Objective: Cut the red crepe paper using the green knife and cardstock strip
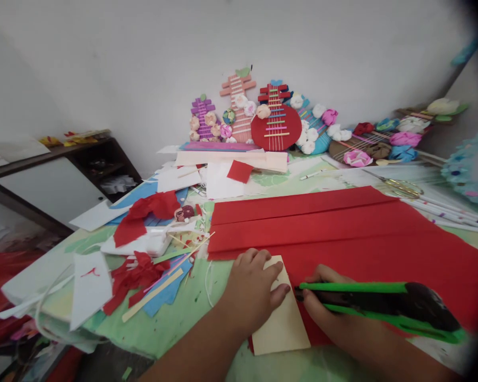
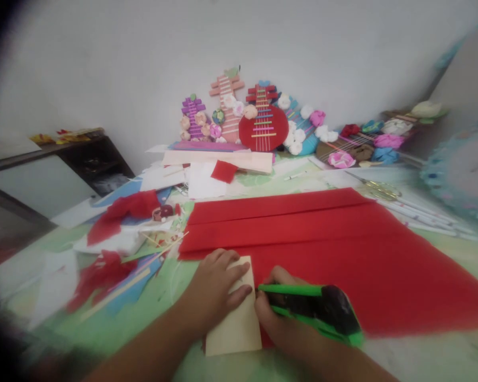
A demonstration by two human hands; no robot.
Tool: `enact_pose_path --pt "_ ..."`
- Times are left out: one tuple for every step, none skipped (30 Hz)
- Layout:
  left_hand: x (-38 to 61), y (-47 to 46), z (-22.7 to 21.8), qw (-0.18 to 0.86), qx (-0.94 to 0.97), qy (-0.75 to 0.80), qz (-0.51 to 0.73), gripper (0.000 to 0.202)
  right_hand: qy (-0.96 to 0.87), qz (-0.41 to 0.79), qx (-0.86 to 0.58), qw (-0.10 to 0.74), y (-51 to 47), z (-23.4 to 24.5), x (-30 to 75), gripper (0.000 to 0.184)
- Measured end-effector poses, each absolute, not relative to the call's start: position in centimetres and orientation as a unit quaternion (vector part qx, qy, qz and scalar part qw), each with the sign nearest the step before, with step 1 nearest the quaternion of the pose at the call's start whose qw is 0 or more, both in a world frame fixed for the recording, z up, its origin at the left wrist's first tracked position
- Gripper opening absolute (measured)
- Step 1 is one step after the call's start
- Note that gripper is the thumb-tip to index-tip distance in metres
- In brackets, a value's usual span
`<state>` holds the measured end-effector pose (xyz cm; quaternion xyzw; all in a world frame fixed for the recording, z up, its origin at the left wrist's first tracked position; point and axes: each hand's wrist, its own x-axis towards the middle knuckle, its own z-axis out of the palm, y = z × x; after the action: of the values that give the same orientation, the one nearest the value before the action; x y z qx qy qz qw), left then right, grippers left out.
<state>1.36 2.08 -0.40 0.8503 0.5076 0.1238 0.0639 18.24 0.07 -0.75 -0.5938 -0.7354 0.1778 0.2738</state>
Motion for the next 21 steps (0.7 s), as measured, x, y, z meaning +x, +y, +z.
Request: enact_pose_path --pt "1.33 2.1 -0.45 0.065 0.85 0.508 0.123 0.031 -0.738 0.184 -0.591 0.269 0.13 -0.79 18.3 0.019" --pt "1.3 2.13 -0.5 0.066 0.849 0.509 0.123 0.031 -0.74 0.187 -0.589 0.267 0.2 -0.85 18.35 0.019" --pt "1.26 2.14 -0.54 0.067 0.849 0.51 0.123 0.031 -0.741 0.188 -0.587 0.267 0.27 -0.92 18.4 0.019" --pt "1.23 2.15 -0.57 0.067 0.849 0.51 0.123 0.031 -0.742 0.188 -0.585 0.269 0.32 -0.97 18.43 0.019" --pt "1.2 2.16 -0.6 0.066 0.849 0.509 0.123 0.031 -0.742 0.187 -0.583 0.272 0.35 -1.01 18.44 0.019" --pt "1.19 2.16 -0.61 0.066 0.85 0.509 0.121 0.031 -0.742 0.187 -0.583 0.273 0.36 -1.03 18.44 0.018" --pt "1.19 2.16 -0.62 0.066 0.85 0.509 0.119 0.031 -0.741 0.187 -0.584 0.274 0.35 -1.03 18.44 0.018" --pt "1.19 2.16 -0.62 0.066 0.85 0.509 0.117 0.031 -0.74 0.189 -0.584 0.274 0.34 -1.02 18.43 0.018" --pt "1.21 2.16 -0.61 0.067 0.85 0.51 0.115 0.031 -0.741 0.191 -0.584 0.272 0.32 -1.01 18.43 0.018" --pt "1.24 2.17 -0.59 0.067 0.85 0.51 0.113 0.031 -0.742 0.194 -0.582 0.269 0.32 -1.0 18.45 0.018" --pt "1.26 2.18 -0.57 0.068 0.85 0.51 0.113 0.031 -0.744 0.197 -0.581 0.266 0.33 -1.02 18.47 0.018" --pt "1.28 2.19 -0.55 0.067 0.85 0.51 0.114 0.031 -0.745 0.198 -0.581 0.263 0.34 -1.04 18.5 0.019" --pt "1.29 2.19 -0.52 0.066 0.85 0.51 0.116 0.031 -0.745 0.198 -0.581 0.261 0.35 -1.08 18.54 0.019" --pt "1.29 2.2 -0.5 0.066 0.85 0.509 0.117 0.031 -0.744 0.198 -0.583 0.259 0.37 -1.12 18.58 0.019" --pt "1.28 2.2 -0.47 0.065 0.85 0.509 0.119 0.03 -0.743 0.196 -0.584 0.26 0.38 -1.16 18.61 0.019" --pt "1.26 2.2 -0.45 0.065 0.85 0.508 0.12 0.03 -0.742 0.195 -0.585 0.264 0.38 -1.2 18.63 0.019" --pt "1.23 2.2 -0.43 0.066 0.851 0.507 0.12 0.03 -0.74 0.194 -0.585 0.268 0.38 -1.23 18.64 0.019" --pt "1.21 2.19 -0.42 0.067 0.851 0.506 0.121 0.03 -0.739 0.194 -0.585 0.273 0.38 -1.25 18.64 0.018" --pt "1.19 2.18 -0.41 0.067 0.851 0.506 0.122 0.03 -0.737 0.194 -0.585 0.278 0.37 -1.27 18.62 0.017" --pt "1.17 2.17 -0.41 0.067 0.851 0.506 0.123 0.03 -0.734 0.193 -0.586 0.283 0.36 -1.29 18.6 0.017" --pt "1.16 2.16 -0.41 0.067 0.851 0.506 0.124 0.029 -0.733 0.193 -0.586 0.285 0.35 -1.3 18.57 0.016"
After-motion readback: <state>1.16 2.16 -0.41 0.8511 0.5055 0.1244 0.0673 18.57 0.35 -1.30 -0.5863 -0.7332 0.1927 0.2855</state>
